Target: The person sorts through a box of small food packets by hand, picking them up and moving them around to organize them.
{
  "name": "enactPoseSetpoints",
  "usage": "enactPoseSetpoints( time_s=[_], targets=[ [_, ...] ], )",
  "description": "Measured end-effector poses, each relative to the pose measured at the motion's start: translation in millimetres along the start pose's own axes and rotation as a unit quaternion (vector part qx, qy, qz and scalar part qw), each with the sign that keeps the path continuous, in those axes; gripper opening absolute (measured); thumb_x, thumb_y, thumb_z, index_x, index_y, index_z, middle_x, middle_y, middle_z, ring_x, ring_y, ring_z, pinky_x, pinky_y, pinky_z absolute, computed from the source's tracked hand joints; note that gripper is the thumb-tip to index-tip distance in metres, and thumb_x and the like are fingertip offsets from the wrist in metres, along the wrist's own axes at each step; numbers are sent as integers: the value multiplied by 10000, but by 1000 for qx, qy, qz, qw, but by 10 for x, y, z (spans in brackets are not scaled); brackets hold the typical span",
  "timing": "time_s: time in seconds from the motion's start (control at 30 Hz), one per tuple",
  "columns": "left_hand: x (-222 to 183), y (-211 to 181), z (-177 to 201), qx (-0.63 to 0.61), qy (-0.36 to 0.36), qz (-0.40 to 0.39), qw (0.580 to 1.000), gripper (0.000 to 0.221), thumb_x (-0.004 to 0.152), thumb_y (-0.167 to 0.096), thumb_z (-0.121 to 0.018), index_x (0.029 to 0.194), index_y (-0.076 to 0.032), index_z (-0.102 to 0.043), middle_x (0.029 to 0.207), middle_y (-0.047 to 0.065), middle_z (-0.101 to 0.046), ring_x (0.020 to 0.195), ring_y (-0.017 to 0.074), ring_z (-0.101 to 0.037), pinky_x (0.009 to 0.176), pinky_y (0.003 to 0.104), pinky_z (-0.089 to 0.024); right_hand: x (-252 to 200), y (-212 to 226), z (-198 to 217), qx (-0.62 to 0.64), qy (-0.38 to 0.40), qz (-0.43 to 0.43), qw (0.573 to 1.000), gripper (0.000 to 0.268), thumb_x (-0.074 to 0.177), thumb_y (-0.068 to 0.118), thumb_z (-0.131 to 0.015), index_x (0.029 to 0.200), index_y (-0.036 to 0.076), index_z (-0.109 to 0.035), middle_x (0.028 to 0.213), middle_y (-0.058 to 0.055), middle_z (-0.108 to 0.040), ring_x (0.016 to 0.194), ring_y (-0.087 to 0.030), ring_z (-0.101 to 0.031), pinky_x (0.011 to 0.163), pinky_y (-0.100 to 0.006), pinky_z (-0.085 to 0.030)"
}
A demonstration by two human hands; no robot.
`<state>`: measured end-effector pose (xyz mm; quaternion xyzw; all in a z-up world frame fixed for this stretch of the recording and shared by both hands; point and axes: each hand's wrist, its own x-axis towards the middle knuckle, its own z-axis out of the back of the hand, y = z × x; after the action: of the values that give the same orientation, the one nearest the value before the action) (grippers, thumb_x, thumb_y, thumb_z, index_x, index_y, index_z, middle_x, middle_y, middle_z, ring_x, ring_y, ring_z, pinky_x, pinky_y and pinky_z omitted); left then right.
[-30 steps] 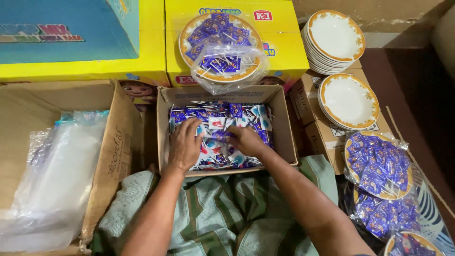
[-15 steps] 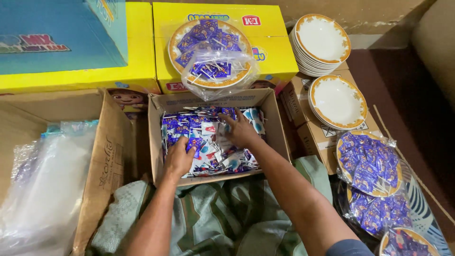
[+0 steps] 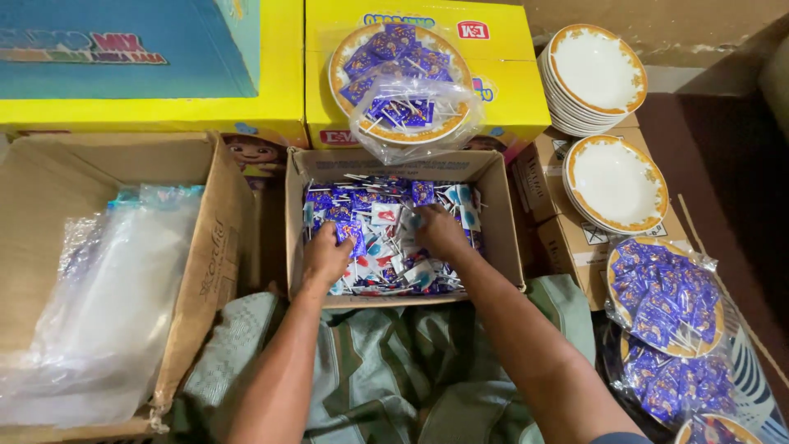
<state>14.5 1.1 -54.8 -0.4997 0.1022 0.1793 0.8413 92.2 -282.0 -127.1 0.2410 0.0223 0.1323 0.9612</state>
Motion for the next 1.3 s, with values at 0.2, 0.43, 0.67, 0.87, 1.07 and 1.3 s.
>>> enactPoseSetpoints(
  time_s=[0.2,0.43,0.67,0.87,1.07,1.3],
  targets=[
    [-91,-32,66,7,2,8,1000,293,883,-283,-681,1132,-130,-671,911,154,-774,816,271,-771,676,390,-630,-99,158,10,-252,57,153,954,222,849,185,-662,1026,196,-797,944,-74,-763,1005,-320,-733,864,-388,-592],
    [-123,-75,95,-7,5,2,1000,298,888,-268,-677,1143,-114,-664,927,164,-773,810,262,-771,689,385,-628,29,-302,92,112,-43,-121,985,321,854,280,-658,1158,300,-758,953,-131,-766,1006,-428,-700,810,-540,-554],
    [9,53,-82,-96,19,-18,995,373,909,-227,-685,1236,-55,-629,987,204,-757,755,234,-764,622,307,-624,-323,582,598,212,-62,-206,953,175,801,270,-778,976,279,-775,775,69,-757,869,-166,-732,805,-362,-555],
    [69,120,-134,-154,18,-27,988,372,922,-175,-671,1256,-32,-593,975,201,-754,717,245,-760,593,309,-628,-445,1056,557,551,-31,-177,815,123,902,126,-755,908,21,-691,666,-92,-694,517,-127,-650,449,-207,-482],
    [168,248,-198,-181,3,-19,983,357,920,-136,-665,1250,-27,-584,940,212,-743,689,260,-757,578,324,-638,-447,1015,385,716,7,-157,680,138,995,132,-621,1093,45,-666,870,-47,-758,598,-111,-690,494,-204,-429],
    [-31,42,-117,-342,1,23,940,357,946,-86,-588,1294,-13,-557,1073,237,-652,793,342,-744,643,459,-675,-620,1363,556,595,80,-108,792,121,979,99,-656,963,-20,-673,704,-119,-692,543,-132,-602,482,-229,-393]
  ],
)
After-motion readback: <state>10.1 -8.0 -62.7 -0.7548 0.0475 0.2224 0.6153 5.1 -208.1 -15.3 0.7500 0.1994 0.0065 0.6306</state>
